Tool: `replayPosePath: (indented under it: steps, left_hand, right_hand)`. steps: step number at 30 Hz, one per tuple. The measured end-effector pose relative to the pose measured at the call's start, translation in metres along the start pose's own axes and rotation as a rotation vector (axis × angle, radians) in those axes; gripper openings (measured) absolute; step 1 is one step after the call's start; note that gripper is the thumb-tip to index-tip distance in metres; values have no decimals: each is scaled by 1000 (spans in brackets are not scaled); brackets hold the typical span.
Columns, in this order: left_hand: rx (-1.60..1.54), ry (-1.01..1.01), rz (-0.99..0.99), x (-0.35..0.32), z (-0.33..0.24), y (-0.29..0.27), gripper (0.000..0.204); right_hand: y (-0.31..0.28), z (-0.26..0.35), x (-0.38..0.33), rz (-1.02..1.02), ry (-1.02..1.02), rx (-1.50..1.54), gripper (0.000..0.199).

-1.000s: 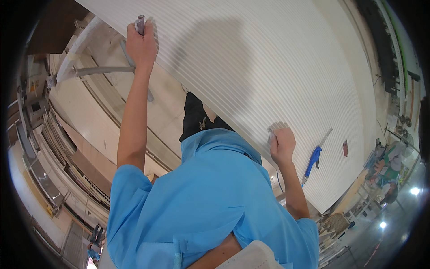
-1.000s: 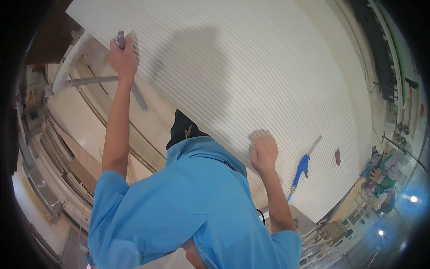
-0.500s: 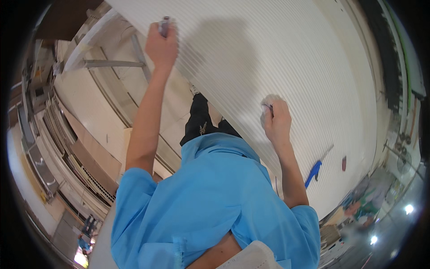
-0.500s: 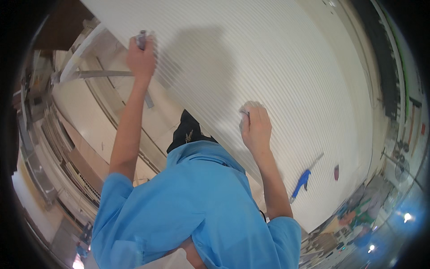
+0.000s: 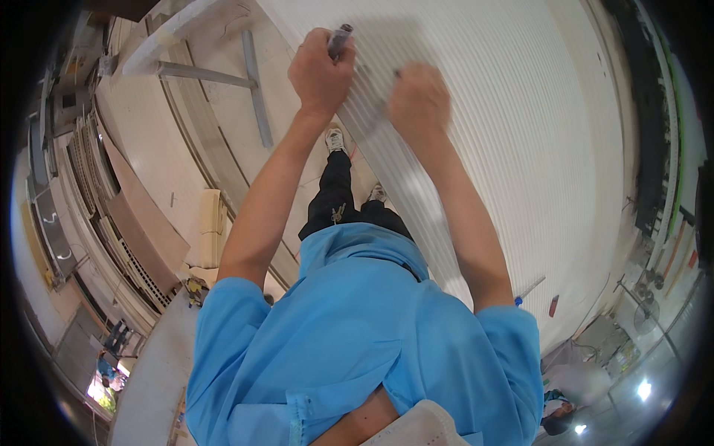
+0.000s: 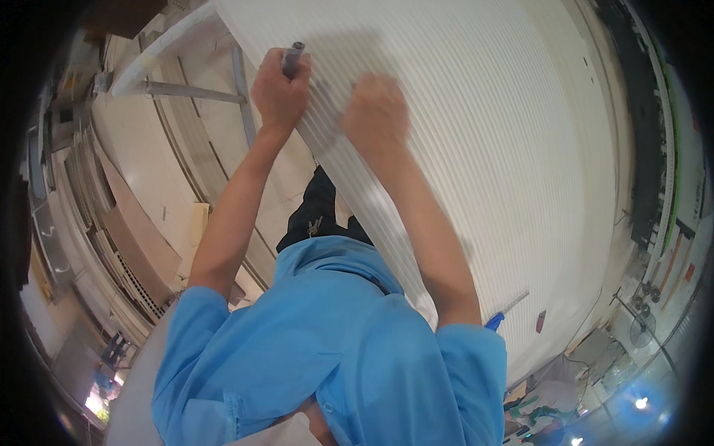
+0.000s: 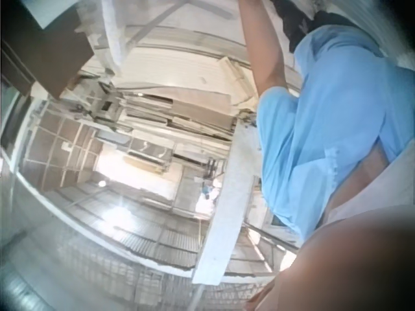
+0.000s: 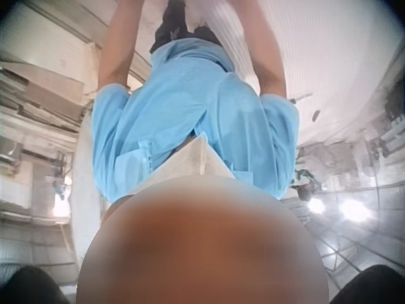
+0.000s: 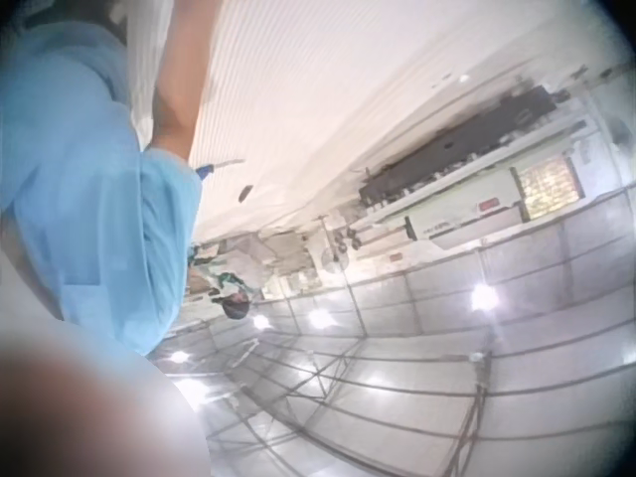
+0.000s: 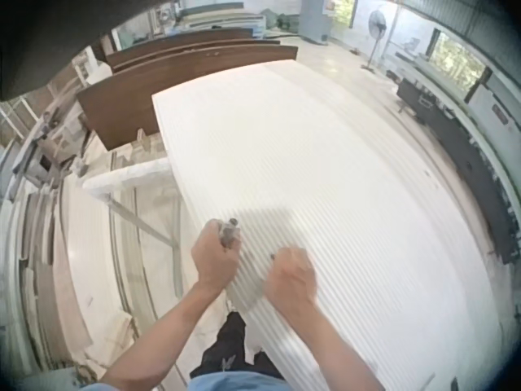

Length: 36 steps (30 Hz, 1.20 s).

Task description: The person sands a large white corrugated panel using a sanding block held in the right hand while stabilizing the panel with the left hand. The person moves the sanding block across the panel surface in repeated strokes.

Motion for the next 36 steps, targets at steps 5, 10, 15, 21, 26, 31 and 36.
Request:
replayPosePath:
  steps: [5,10,15,21,26,31,36]
  left_hand:
    - [109,-3,59,0,1,-2,31]
    - [22,-55,78,2,2,-5,34]
    - [1,-102,124,2,3,-2,35]
    - [66,-75,127,5,4,-1,37]
    - [89,-46,119,8,-2,-4,38]
    - [86,-46,161,6,-2,-5,36]
    - [64,-41,128,5,2,-3,38]
  right_hand:
    - [20,-21,-18,-96,-51,-36,16]
    - [-73,-74,-228,6,145,16,20]
    - [-130,-76,-321,-30,358,-24,21]
    - [-31,-49,-148,-114,136,26,12]
    - [39,13,56,13,131,78,30]
    - [12,-16,-33,-107,47,75,19]
    - [-94,-74,-260,-126,220,53,9]
Point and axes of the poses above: each hand's wrist, its own x-axis towards the middle knuckle, its own y-axis out of the palm, z = x × y, the point moved 3 cm from there along x, towards the middle knuckle, and after that the axes turned 8 degrees about x, right-handed, at the moved point
